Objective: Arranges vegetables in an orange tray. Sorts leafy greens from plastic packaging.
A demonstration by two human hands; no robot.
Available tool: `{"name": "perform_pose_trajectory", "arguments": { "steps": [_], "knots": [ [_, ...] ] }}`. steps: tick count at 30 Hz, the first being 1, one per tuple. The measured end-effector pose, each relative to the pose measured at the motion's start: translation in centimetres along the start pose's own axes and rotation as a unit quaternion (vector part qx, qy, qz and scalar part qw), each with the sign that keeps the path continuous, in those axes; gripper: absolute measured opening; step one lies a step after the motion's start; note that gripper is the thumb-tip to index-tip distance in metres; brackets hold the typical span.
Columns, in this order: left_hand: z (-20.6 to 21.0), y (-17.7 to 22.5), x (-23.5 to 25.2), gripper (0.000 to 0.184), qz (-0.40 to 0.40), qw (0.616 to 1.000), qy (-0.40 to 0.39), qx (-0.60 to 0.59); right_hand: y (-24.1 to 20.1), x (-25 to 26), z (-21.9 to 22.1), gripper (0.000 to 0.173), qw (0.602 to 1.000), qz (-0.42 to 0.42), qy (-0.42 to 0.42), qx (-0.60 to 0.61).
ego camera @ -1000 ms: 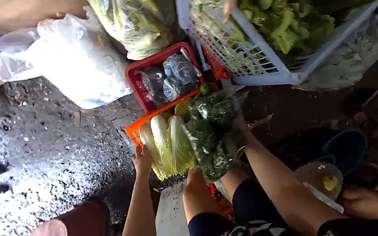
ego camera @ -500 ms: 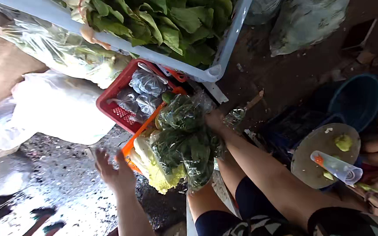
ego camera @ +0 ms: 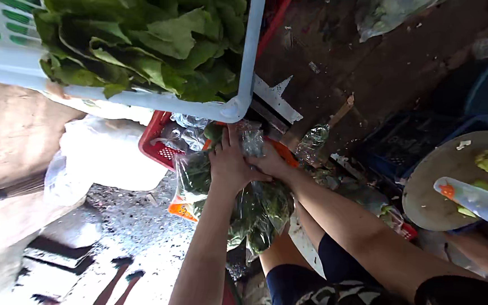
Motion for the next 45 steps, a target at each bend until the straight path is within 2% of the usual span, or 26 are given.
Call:
{"name": "perform_pose_trajectory", "arguments": {
  "steps": [3, 5, 7, 9, 11, 13, 15, 16, 17, 18, 20, 21, 25, 27, 30, 32, 34, 35, 36, 37, 39, 40, 41, 42, 43, 45],
  "knots": [
    [1.3, -0.3, 0.8, 0.166, 0.006, 0.999, -0.036, 0.007, 1.4, 0.2, 0.2, 0.055, 0.993, 0.026, 0.005, 0.117],
    [2.4, 0.0, 0.9, 0.147, 0.008, 0.997, -0.079, 0.016, 2.5, 0.0, 0.1, 0.066, 0.975, 0.027, 0.004, 0.218],
    [3.4, 0.0, 1.2, 0.127, 0.008, 0.995, -0.100, 0.017, 2.8, -0.1, -0.6, 0.062, 0.961, 0.022, 0.020, 0.275],
    [3.8, -0.2, 1.6, 0.100, 0.027, 0.997, -0.065, -0.006, 3.6, -0.1, -2.2, 0.049, 0.966, 0.002, 0.011, 0.258],
    [4.2, -0.5, 1.9, 0.079, 0.036, 0.998, -0.041, -0.007, 5.6, 0.0, -5.3, 0.054, 0.990, -0.018, 0.033, 0.139],
    [4.6, -0.7, 2.3, 0.070, 0.043, 0.999, -0.032, 0.009, 9.7, 0.4, -9.8, 0.045, 0.986, 0.015, 0.156, 0.060],
    [4.9, -0.7, 2.5, 0.068, 0.038, 0.998, -0.039, 0.021, 17.0, 1.4, -14.4, 0.033, 0.941, 0.140, 0.306, 0.023],
    [5.0, -0.7, 2.6, 0.068, 0.038, 0.998, -0.043, 0.025, 20.9, 2.0, -16.1, 0.034, 0.917, 0.211, 0.338, 0.002],
    [5.1, -0.7, 2.6, 0.068, 0.043, 0.998, -0.041, 0.023, 24.1, 2.5, -17.1, 0.035, 0.904, 0.273, 0.328, -0.025],
    [5.2, -0.8, 2.6, 0.068, 0.054, 0.998, -0.034, 0.019, 26.7, 2.9, -17.5, 0.036, 0.904, 0.319, 0.281, -0.048],
    [5.3, -1.0, 2.3, 0.067, 0.079, 0.997, -0.014, 0.006, 30.8, 4.0, -16.9, 0.040, 0.911, 0.379, 0.154, -0.056],
    [5.4, -1.1, 2.3, 0.068, 0.096, 0.995, 0.001, 0.003, 32.0, 5.1, -16.5, 0.044, 0.910, 0.391, 0.125, -0.054],
    [5.9, -1.9, 2.5, 0.067, 0.129, 0.991, 0.030, 0.034, 33.9, 9.6, -14.7, 0.061, 0.909, 0.395, 0.114, -0.070],
    [6.1, -2.0, 2.4, 0.066, 0.134, 0.990, 0.033, 0.037, 33.8, 9.8, -14.8, 0.054, 0.898, 0.398, 0.120, -0.145],
    [6.1, -2.0, 2.2, 0.068, 0.128, 0.991, 0.029, 0.023, 30.4, 6.1, -16.5, 0.044, 0.874, 0.366, 0.141, -0.285],
    [6.0, -2.0, 2.2, 0.069, 0.121, 0.992, 0.021, 0.011, 25.9, 2.3, -17.2, 0.060, 0.906, 0.311, 0.140, -0.252],
    [5.9, -2.0, 2.2, 0.070, 0.121, 0.993, 0.014, 0.005, 19.8, -2.0, -17.2, 0.081, 0.951, 0.253, 0.071, -0.162],
    [5.9, -2.0, 2.2, 0.070, 0.119, 0.993, 0.009, 0.000, 16.8, -4.2, -17.4, 0.085, 0.962, 0.220, 0.035, -0.157],
    [5.8, -1.9, 2.2, 0.069, 0.117, 0.993, 0.006, -0.004, 13.6, -6.3, -17.8, 0.081, 0.958, 0.185, 0.018, -0.218],
    [5.7, -1.9, 2.3, 0.068, 0.117, 0.993, 0.003, -0.008, 10.4, -8.2, -18.2, 0.064, 0.936, 0.146, 0.019, -0.320],
    [5.5, -1.8, 2.4, 0.068, 0.119, 0.993, 0.001, -0.012, 4.3, -11.7, -18.3, 0.027, 0.851, 0.026, 0.054, -0.521],
    [5.4, -1.8, 2.4, 0.069, 0.116, 0.993, -0.004, -0.012, 1.4, -13.1, -18.1, 0.019, 0.810, -0.040, 0.069, -0.582],
    [5.3, -1.7, 2.4, 0.071, 0.112, 0.994, -0.013, -0.010, -1.3, -14.4, -17.7, 0.019, 0.788, -0.094, 0.075, -0.604],
    [5.2, -1.7, 2.3, 0.072, 0.111, 0.994, -0.020, -0.009, -3.9, -15.4, -17.1, 0.026, 0.794, -0.126, 0.069, -0.590],
    [5.2, -1.6, 2.3, 0.073, 0.112, 0.993, -0.024, -0.012, -6.0, -16.1, -16.4, 0.035, 0.820, -0.142, 0.058, -0.552],
    [4.8, -1.5, 2.1, 0.073, 0.112, 0.993, -0.032, -0.024, -8.7, -15.9, -14.0, 0.040, 0.908, -0.120, 0.022, -0.401]
  ]
}}
Point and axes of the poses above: each hand's wrist, its own x-axis towards the middle knuckle, its own z-axis out of the palm, y = z × x, the point moved 5 cm from there along x, towards the middle knuckle, and after that the axes turned 10 degrees about -x, right-handed, at the moved point
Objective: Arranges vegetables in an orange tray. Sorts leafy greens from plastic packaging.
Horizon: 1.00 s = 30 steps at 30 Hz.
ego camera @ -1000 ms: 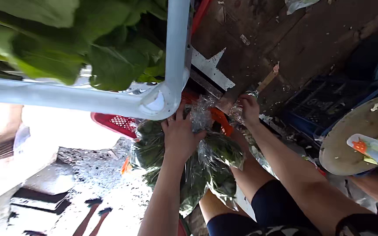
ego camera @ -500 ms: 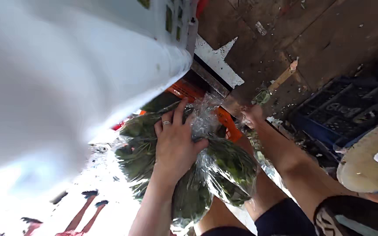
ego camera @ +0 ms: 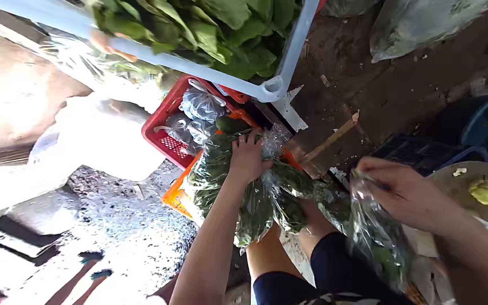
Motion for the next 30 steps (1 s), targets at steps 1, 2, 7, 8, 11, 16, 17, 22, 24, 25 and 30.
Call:
{"name": "perform_pose_trajectory", "arguments": {
  "steps": [1, 2, 7, 8, 11, 16, 17, 22, 24, 25, 30],
  "knots": [
    [-0.2, 0.0, 0.0, 0.073, 0.000, 1.000, -0.002, -0.005, -1.3, 1.0, 0.9, 0.036, 0.995, 0.032, -0.010, 0.092],
    [-0.3, 0.1, -0.1, 0.072, 0.002, 1.000, -0.002, -0.014, -2.2, 2.2, 2.6, 0.033, 0.987, 0.076, -0.013, 0.144],
    [-0.4, -0.6, 0.9, 0.040, -0.016, 0.999, -0.010, -0.043, -1.3, 10.0, 14.3, 0.036, 0.987, 0.160, -0.008, 0.000],
    [-0.7, -0.6, 1.0, 0.040, -0.014, 0.999, -0.011, -0.049, -0.2, 11.0, 15.9, 0.040, 0.989, 0.144, 0.015, 0.025],
    [-1.9, 0.1, 0.2, 0.065, 0.012, 0.996, -0.044, -0.073, 3.1, 12.1, 18.5, 0.089, 0.968, 0.140, 0.051, 0.203],
    [-2.5, 0.1, -2.0, 0.137, 0.011, 0.969, -0.052, -0.240, 3.9, 13.8, 20.0, 0.070, 0.960, 0.171, -0.059, 0.215],
    [-2.4, 0.0, -2.7, 0.142, 0.025, 0.960, -0.042, -0.275, 3.4, 14.1, 20.0, 0.057, 0.962, 0.181, -0.069, 0.194],
    [-2.1, -0.6, -10.3, 0.099, 0.134, 0.893, 0.112, -0.415, 4.1, 16.2, 20.3, 0.051, 0.972, 0.202, -0.100, 0.072],
    [-2.6, -3.7, -16.0, 0.057, 0.180, 0.802, 0.320, -0.471, 5.6, 16.8, 21.1, 0.053, 0.972, 0.204, -0.106, 0.045],
    [-2.3, -6.4, -19.0, 0.037, 0.155, 0.747, 0.437, -0.477, 6.1, 17.0, 21.4, 0.053, 0.971, 0.209, -0.112, 0.033],
    [5.8, -21.7, -27.0, 0.050, -0.345, 0.649, 0.536, -0.415, 12.2, 17.9, 26.1, 0.043, 0.995, 0.040, 0.090, 0.016]
  ]
}}
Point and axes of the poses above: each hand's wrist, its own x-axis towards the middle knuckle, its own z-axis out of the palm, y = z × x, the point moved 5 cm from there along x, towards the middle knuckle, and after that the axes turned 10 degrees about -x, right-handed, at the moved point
